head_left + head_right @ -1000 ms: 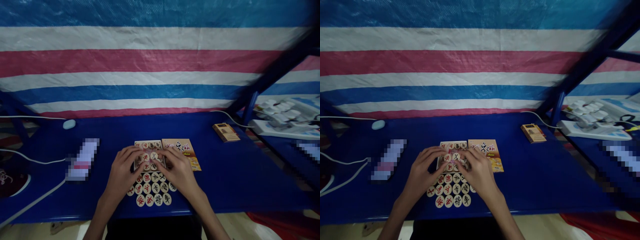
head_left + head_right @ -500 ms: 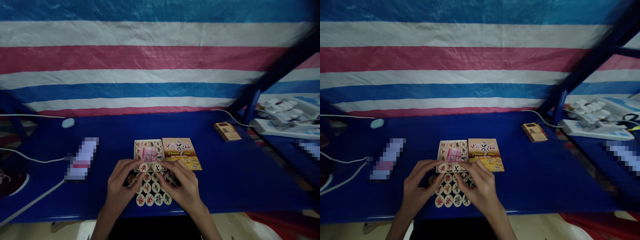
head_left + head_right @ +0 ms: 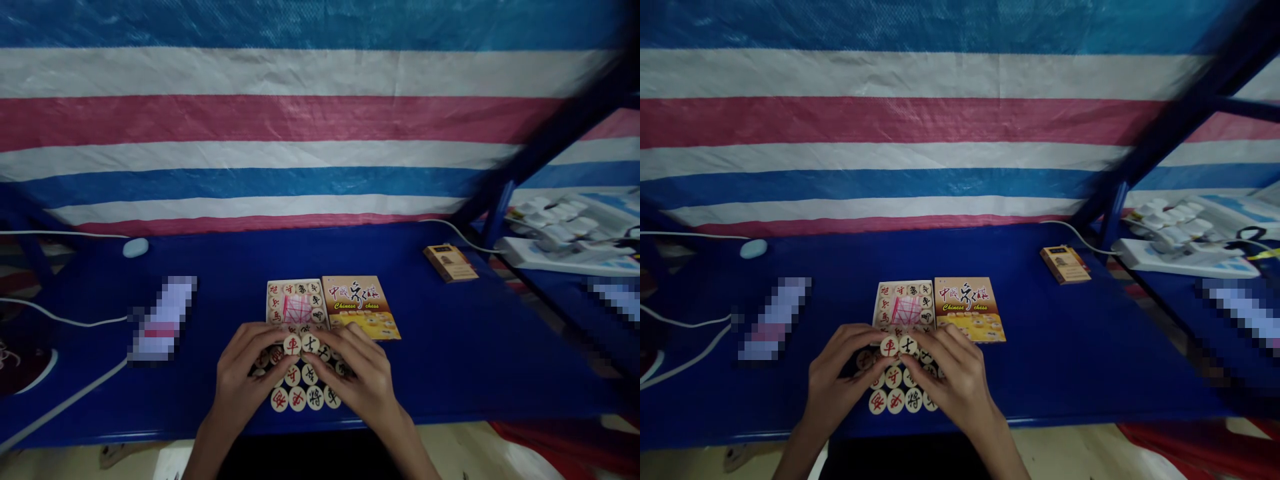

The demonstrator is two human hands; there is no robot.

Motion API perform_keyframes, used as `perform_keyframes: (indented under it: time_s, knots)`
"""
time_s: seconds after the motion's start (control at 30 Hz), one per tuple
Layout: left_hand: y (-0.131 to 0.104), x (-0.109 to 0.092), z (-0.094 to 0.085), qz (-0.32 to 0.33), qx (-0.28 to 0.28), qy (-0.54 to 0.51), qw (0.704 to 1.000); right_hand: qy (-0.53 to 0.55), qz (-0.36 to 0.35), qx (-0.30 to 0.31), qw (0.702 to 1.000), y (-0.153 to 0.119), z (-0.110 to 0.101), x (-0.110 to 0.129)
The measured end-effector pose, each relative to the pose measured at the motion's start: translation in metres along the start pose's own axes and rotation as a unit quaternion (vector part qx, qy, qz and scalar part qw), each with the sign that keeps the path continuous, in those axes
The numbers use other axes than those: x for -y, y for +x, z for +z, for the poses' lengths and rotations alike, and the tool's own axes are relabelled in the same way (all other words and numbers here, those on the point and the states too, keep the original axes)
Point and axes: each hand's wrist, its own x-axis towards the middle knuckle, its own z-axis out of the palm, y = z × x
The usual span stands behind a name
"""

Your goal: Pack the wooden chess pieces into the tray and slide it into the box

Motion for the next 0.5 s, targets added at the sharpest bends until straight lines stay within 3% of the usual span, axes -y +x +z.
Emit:
perform_keyframes:
  time_s: [0.5]
  knots:
    - [-0.0034, 0.0008, -0.0018, 0.006, -0.001, 0.005, 1.000, 0.039, 0.005, -0.012, 0.999, -0.0030, 0.0029, 0.0041]
